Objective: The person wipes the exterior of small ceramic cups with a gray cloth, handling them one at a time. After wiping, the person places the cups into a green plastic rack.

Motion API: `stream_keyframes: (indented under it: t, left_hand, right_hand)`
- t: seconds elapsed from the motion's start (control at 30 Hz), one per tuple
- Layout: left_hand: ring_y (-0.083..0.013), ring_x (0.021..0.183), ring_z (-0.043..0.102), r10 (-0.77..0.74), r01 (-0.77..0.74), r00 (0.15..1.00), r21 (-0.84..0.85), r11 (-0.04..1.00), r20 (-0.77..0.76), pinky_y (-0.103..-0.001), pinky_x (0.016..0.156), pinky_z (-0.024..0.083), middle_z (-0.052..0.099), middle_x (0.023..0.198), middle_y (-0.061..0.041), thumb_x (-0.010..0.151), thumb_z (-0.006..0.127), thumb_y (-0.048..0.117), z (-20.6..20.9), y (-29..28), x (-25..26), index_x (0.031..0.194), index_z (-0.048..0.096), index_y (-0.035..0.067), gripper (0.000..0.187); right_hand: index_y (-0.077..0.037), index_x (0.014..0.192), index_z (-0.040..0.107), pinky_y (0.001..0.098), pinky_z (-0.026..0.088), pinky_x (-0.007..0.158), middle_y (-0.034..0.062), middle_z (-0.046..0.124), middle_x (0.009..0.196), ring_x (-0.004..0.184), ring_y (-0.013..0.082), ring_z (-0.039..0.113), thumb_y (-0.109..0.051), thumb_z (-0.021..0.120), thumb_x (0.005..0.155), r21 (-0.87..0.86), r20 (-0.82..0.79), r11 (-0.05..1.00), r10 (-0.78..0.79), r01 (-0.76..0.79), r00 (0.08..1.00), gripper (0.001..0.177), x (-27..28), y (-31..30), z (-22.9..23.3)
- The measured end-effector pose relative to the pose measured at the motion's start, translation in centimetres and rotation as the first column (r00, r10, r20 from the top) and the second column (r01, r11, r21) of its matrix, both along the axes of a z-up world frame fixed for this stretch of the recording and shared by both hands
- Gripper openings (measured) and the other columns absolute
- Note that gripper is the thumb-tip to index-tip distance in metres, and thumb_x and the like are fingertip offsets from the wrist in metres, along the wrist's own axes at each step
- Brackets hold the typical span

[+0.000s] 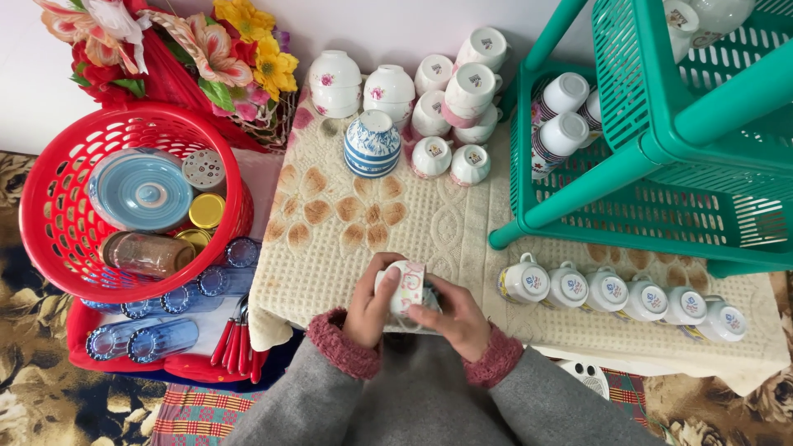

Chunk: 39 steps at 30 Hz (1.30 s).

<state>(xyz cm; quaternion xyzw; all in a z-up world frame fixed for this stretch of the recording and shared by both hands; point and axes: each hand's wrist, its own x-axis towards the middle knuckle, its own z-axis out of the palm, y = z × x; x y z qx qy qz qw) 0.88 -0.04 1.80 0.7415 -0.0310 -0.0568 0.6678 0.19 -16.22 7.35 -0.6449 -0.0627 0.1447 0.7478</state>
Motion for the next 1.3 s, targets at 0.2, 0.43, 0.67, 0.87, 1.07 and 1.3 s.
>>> stream_keyframes:
  t: [0.2,0.43,0.67,0.87,1.07,1.3]
  left_hand:
    - [-0.0171,0.06,0.061,-0.024,-0.253,0.842,-0.434,0.865,-0.54,-0.029,0.057,0.054,0.064,0.072,-0.008,0.103,0.051,0.052,-2.1,-1.2,0.2,0.1,0.072,0.006,0.051]
    - [-0.0515,0.116,0.057,-0.135,0.109,0.985,-0.219,0.97,-0.11,-0.067,0.09,0.05,0.053,0.128,-0.035,0.105,0.036,0.048,1.9,-0.4,0.2,0.147,0.037,0.0,0.063]
    - [-0.0275,0.129,0.059,-0.291,0.25,0.925,0.185,0.95,0.244,-0.04,0.104,0.053,0.053,0.141,-0.003,0.073,0.091,0.036,2.3,-1.0,0.4,0.144,0.052,0.017,0.083]
    - [-0.0378,0.118,0.065,-0.152,0.154,0.987,-0.021,0.988,0.053,-0.054,0.104,0.05,0.068,0.124,-0.02,0.071,0.092,0.037,1.7,-0.7,0.3,0.145,0.048,0.011,0.09]
    - [-0.0131,0.092,0.061,-0.149,0.146,0.989,-0.302,0.942,0.011,-0.028,0.078,0.053,0.063,0.11,-0.006,0.101,0.053,0.041,-0.3,-0.9,0.2,0.137,0.049,0.004,0.052]
    - [-0.011,0.056,0.048,-0.082,-0.084,0.881,-0.324,0.942,-0.466,-0.027,0.055,0.042,0.055,0.064,0.002,0.1,0.036,0.062,1.0,-2.0,0.3,0.077,0.058,0.015,0.056]
  right_hand:
    - [-0.003,0.096,0.069,0.0616,0.011,0.119,0.0133,0.072,0.086,0.097,0.0321,0.073,-0.038,0.085,0.084,-0.455,0.43,0.89,0.222,-0.002,0.875,0.04,0.3,0.1,0.1]
    - [-0.002,0.097,0.068,0.0494,0.042,0.104,0.0112,0.065,0.08,0.099,0.0262,0.064,-0.042,0.083,0.081,-0.379,0.01,0.911,-0.168,0.159,0.986,0.046,0.4,0.3,-2.1]
    - [0.006,0.107,0.074,0.0429,0.059,0.085,0.0199,0.077,0.093,0.088,0.028,0.075,-0.015,0.072,0.088,0.226,-0.549,0.862,-0.273,0.454,0.79,0.028,0.7,-1.9,-11.3]
    - [0.002,0.114,0.074,0.0337,0.055,0.079,0.0043,0.068,0.086,0.081,0.012,0.059,-0.028,0.069,0.096,0.201,-0.033,0.979,-0.012,0.019,0.999,0.034,1.1,-1.5,-1.4]
    - [-0.007,0.136,0.06,0.0428,0.034,0.114,0.0093,0.068,0.132,0.125,0.0278,0.059,-0.045,0.073,0.086,-0.389,0.365,0.911,0.287,-0.135,0.886,0.064,0.9,-2.1,1.2]
    - [-0.009,0.121,0.064,0.0397,0.031,0.108,0.0025,0.071,0.101,0.095,0.0197,0.066,-0.046,0.052,0.102,-0.488,0.491,0.868,0.185,0.093,0.851,0.043,-0.1,-1.2,-0.5]
